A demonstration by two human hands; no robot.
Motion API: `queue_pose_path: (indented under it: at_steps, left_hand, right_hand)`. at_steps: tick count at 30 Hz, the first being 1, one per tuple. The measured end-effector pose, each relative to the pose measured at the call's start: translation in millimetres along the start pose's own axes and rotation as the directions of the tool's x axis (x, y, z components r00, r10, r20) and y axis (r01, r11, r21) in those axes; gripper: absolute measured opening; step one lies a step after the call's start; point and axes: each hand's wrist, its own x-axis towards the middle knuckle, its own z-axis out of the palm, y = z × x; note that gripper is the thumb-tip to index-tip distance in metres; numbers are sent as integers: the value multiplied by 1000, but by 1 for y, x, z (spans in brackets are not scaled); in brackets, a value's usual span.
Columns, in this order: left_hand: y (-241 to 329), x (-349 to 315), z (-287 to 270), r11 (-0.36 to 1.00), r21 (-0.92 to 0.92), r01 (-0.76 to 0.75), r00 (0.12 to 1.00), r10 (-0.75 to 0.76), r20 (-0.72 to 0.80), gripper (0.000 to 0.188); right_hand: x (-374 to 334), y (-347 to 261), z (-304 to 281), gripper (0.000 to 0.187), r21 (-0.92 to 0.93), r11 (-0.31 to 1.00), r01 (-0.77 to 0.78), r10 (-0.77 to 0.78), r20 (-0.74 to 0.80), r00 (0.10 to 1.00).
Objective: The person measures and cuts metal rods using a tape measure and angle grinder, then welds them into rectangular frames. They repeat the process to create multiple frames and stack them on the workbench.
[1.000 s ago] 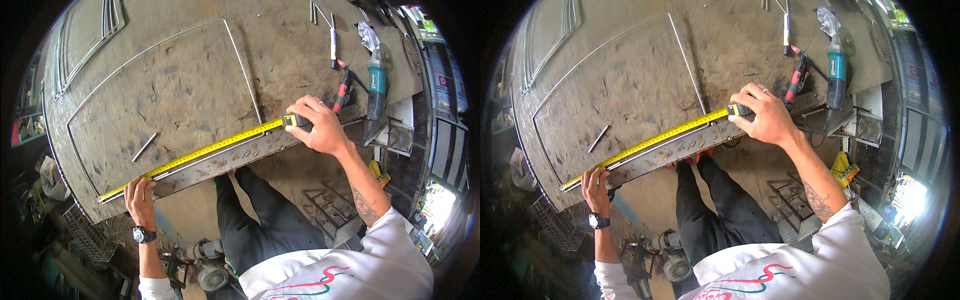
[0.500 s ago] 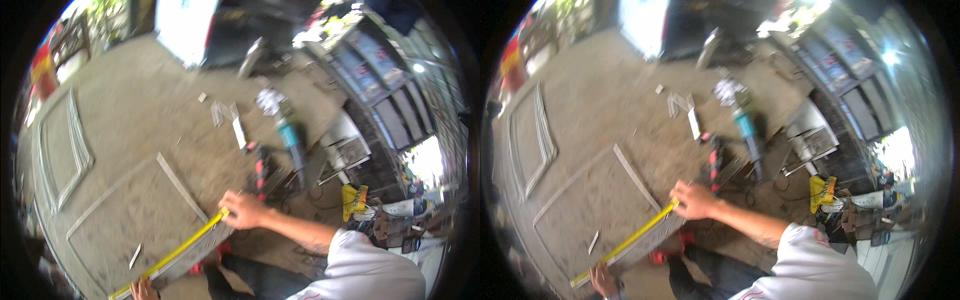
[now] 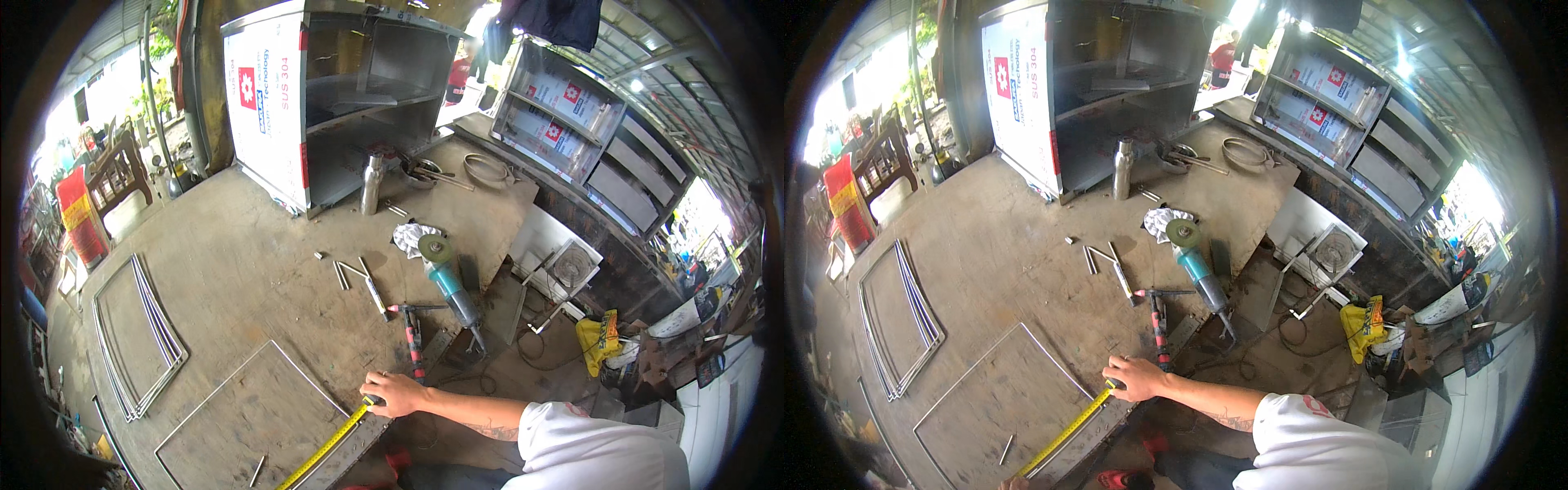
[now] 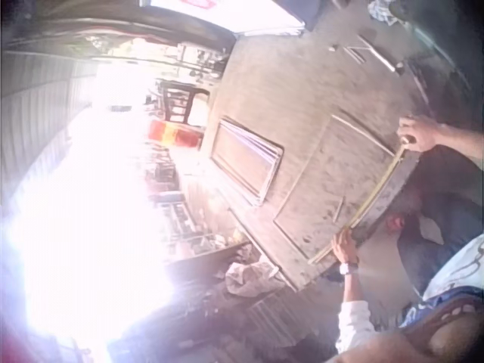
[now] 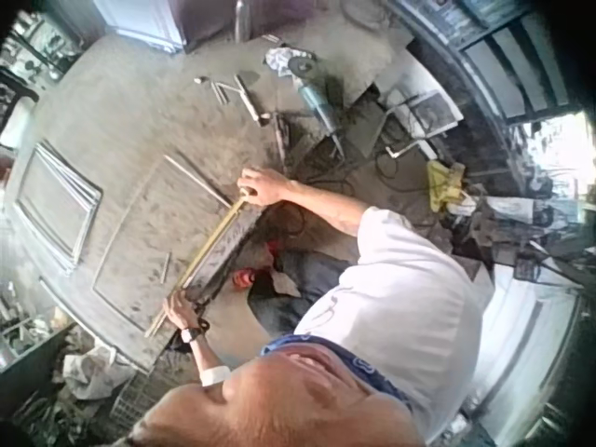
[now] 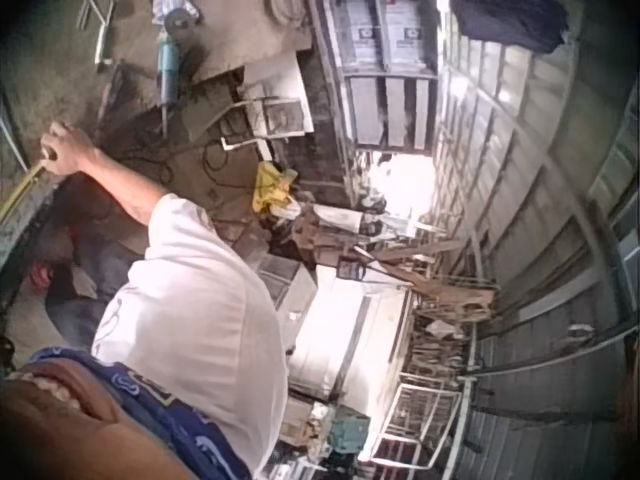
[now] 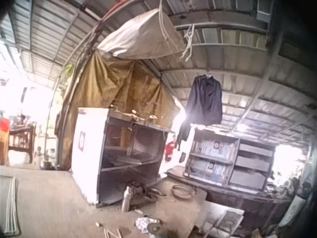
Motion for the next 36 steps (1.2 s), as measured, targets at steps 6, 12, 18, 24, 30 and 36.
queue_pose_path:
  at_steps: [6,12,18,24,30,36]
  left_hand:
    - [-19,-10,-2,975,208,-80,997,74,38,15]
    - [-6,-15,-2,991,130,-20,997,30,-77,14]
    - [6,-2,-5,995,75,65,995,-59,-84,17]
    - [4,-8,6,989,96,114,988,-102,-118,12]
    - [9,-11,4,980,166,109,992,-98,-74,12]
    - [13,-7,2,980,154,126,990,-116,-74,14]
  right_hand:
    - [7,-6,-2,44,-9,1000,27,-27,-24,999]
    - [8,-6,2,40,16,996,83,-81,-113,990]
    - [18,-7,-3,35,40,995,87,-80,-163,983]
    - [14,-6,3,36,-11,1000,12,-13,-114,993]
    - [12,-8,0,35,-23,1000,2,-4,-101,995]
    - [14,-9,5,34,-41,998,39,-45,-161,986]
